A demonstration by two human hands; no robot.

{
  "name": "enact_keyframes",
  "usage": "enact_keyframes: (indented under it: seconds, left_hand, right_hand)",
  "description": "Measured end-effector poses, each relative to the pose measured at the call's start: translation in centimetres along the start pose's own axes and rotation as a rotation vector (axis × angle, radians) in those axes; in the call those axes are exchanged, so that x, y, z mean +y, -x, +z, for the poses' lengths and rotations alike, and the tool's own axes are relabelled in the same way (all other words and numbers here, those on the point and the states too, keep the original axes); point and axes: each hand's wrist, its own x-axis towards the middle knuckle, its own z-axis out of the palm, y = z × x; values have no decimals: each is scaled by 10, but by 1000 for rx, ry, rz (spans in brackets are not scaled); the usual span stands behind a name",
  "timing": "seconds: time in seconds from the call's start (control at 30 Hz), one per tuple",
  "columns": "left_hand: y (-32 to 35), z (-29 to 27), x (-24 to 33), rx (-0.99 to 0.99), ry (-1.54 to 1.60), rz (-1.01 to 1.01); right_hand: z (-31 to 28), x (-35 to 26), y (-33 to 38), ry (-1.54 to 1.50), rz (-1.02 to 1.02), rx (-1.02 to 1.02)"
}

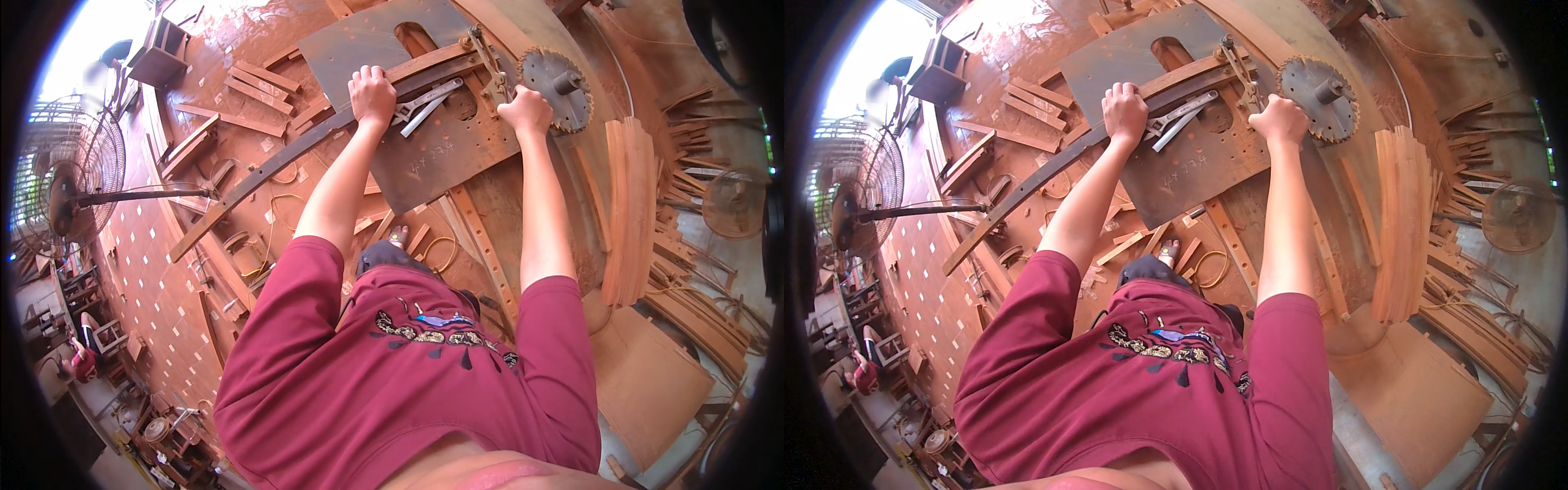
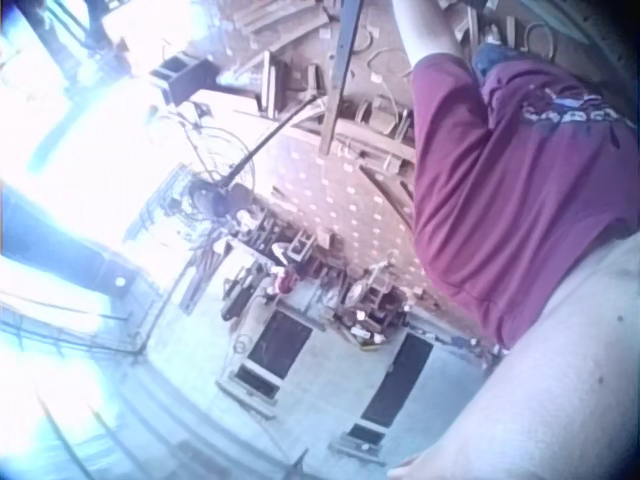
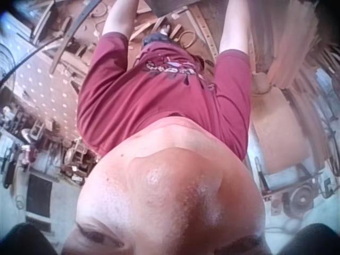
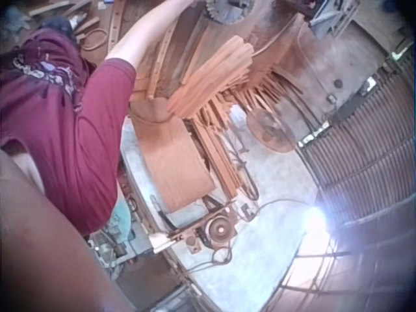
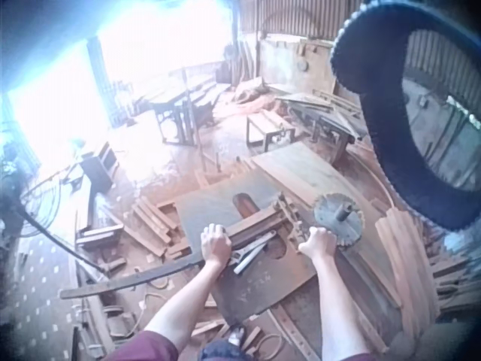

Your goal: The person uses a table saw to cut thin wooden strips. They feed each strip through the spinning blade using a red push stick, then remove the cut piece and repeat the process with the next strip.

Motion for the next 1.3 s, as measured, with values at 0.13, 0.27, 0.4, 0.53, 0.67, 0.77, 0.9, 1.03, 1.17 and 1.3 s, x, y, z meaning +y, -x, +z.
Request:
enact_keyframes:
  seconds: [0.13, 0.27, 0.4, 0.53, 0.67, 0.77, 0.9, 1.03, 1.17, 1.3]
  left_hand:
    - [-2, 1, 3, -21, -14, 2]
    - [-2, 2, 7, -15, 17, -8]
    - [-1, 2, -6, -46, 41, 12]
    - [18, -6, 10, -47, 55, 64]
    - [63, -21, 34, -50, 13, 59]
    - [105, -38, 56, -64, -6, 112]
    - [164, -66, 93, -64, 41, 124]
    - [216, -92, 129, -70, 58, 126]
    - [267, -112, 159, -72, 82, 118]
    - [311, -131, 183, -82, 116, 103]
  right_hand:
    - [1, 4, 1, -18, 12, 22]
    - [3, 10, 5, -170, 65, 31]
    - [9, 13, 10, -304, 103, 21]
    - [4, 34, 29, -269, 137, -31]
    - [0, 64, 71, -280, 153, -39]
    - [-4, 100, 110, -307, 169, -41]
    - [-6, 143, 162, -283, 177, 28]
    - [-13, 184, 211, -276, 240, -18]
    - [-23, 224, 255, -317, 330, -115]
    - [-21, 258, 287, -304, 356, -143]
